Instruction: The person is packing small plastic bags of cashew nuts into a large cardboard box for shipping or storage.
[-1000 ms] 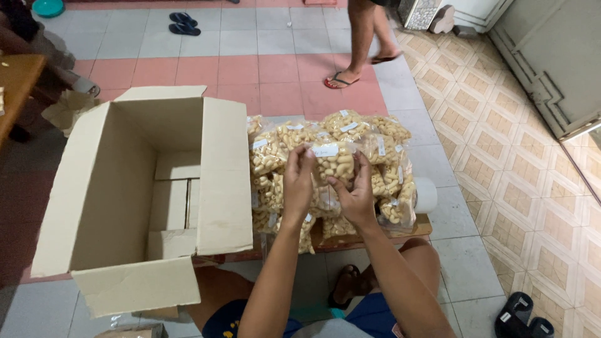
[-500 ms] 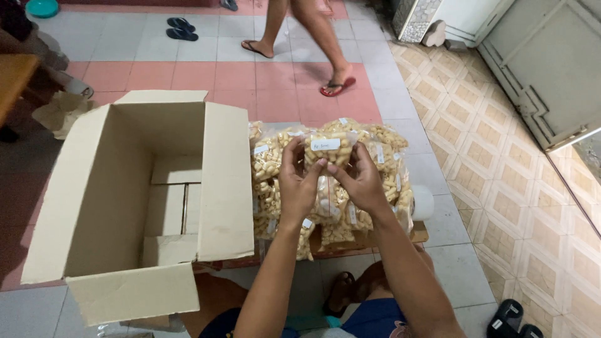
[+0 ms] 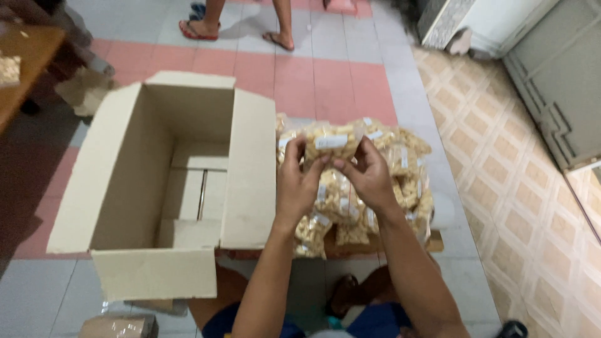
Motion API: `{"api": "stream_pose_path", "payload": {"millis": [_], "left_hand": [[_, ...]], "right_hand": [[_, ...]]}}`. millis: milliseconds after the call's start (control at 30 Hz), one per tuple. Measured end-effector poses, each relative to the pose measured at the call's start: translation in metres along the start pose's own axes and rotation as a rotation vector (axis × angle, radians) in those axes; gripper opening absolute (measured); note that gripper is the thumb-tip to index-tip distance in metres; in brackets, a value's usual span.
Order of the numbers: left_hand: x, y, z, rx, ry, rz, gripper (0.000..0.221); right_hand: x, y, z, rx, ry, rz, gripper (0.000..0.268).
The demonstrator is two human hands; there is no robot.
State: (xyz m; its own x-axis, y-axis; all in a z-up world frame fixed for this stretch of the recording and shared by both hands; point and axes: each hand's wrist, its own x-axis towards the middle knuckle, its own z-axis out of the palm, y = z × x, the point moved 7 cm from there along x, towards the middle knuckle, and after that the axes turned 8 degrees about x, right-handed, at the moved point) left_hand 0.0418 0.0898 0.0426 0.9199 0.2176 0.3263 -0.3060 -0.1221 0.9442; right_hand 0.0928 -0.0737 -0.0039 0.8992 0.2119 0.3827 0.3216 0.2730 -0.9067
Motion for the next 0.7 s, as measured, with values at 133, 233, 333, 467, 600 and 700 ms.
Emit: {"api": "stream_pose_path", "payload": {"millis": [133, 233, 333, 467, 600, 700], "left_hand": [[-0.004, -0.016, -0.005, 0.006, 0.006, 0.057, 0.032], [0.002, -0.005, -0.007, -0.036, -0.004, 0.13, 0.03], [-0.007, -0.008, -0.008, -0.179, -0.011, 0.094, 0.03], [-0.007, -0.003, -0.016, -0.209, 0.125, 0.115, 0.04], [-0.012, 0.012, -0.024, -0.127, 0.212, 0.125, 0.046], [-0.013, 0.025, -0.032, -0.06, 0.203, 0.167, 0.046]], "right_hand": [[0.007, -0.065, 0.04, -0.191, 0.015, -0.158, 0.098], [0.015, -0.073, 0.056, -0.311, -0.046, -0.281, 0.093], [0.0, -0.047, 0.06, -0.027, -0.059, -0.236, 0.069], [-0.006, -0.046, 0.075, -0.012, 0.02, -0.231, 0.064], [-0.007, -0.043, 0.084, -0.122, 0.0, -0.217, 0.062], [0.002, -0.046, 0.083, -0.144, -0.067, -0.156, 0.062]]}}
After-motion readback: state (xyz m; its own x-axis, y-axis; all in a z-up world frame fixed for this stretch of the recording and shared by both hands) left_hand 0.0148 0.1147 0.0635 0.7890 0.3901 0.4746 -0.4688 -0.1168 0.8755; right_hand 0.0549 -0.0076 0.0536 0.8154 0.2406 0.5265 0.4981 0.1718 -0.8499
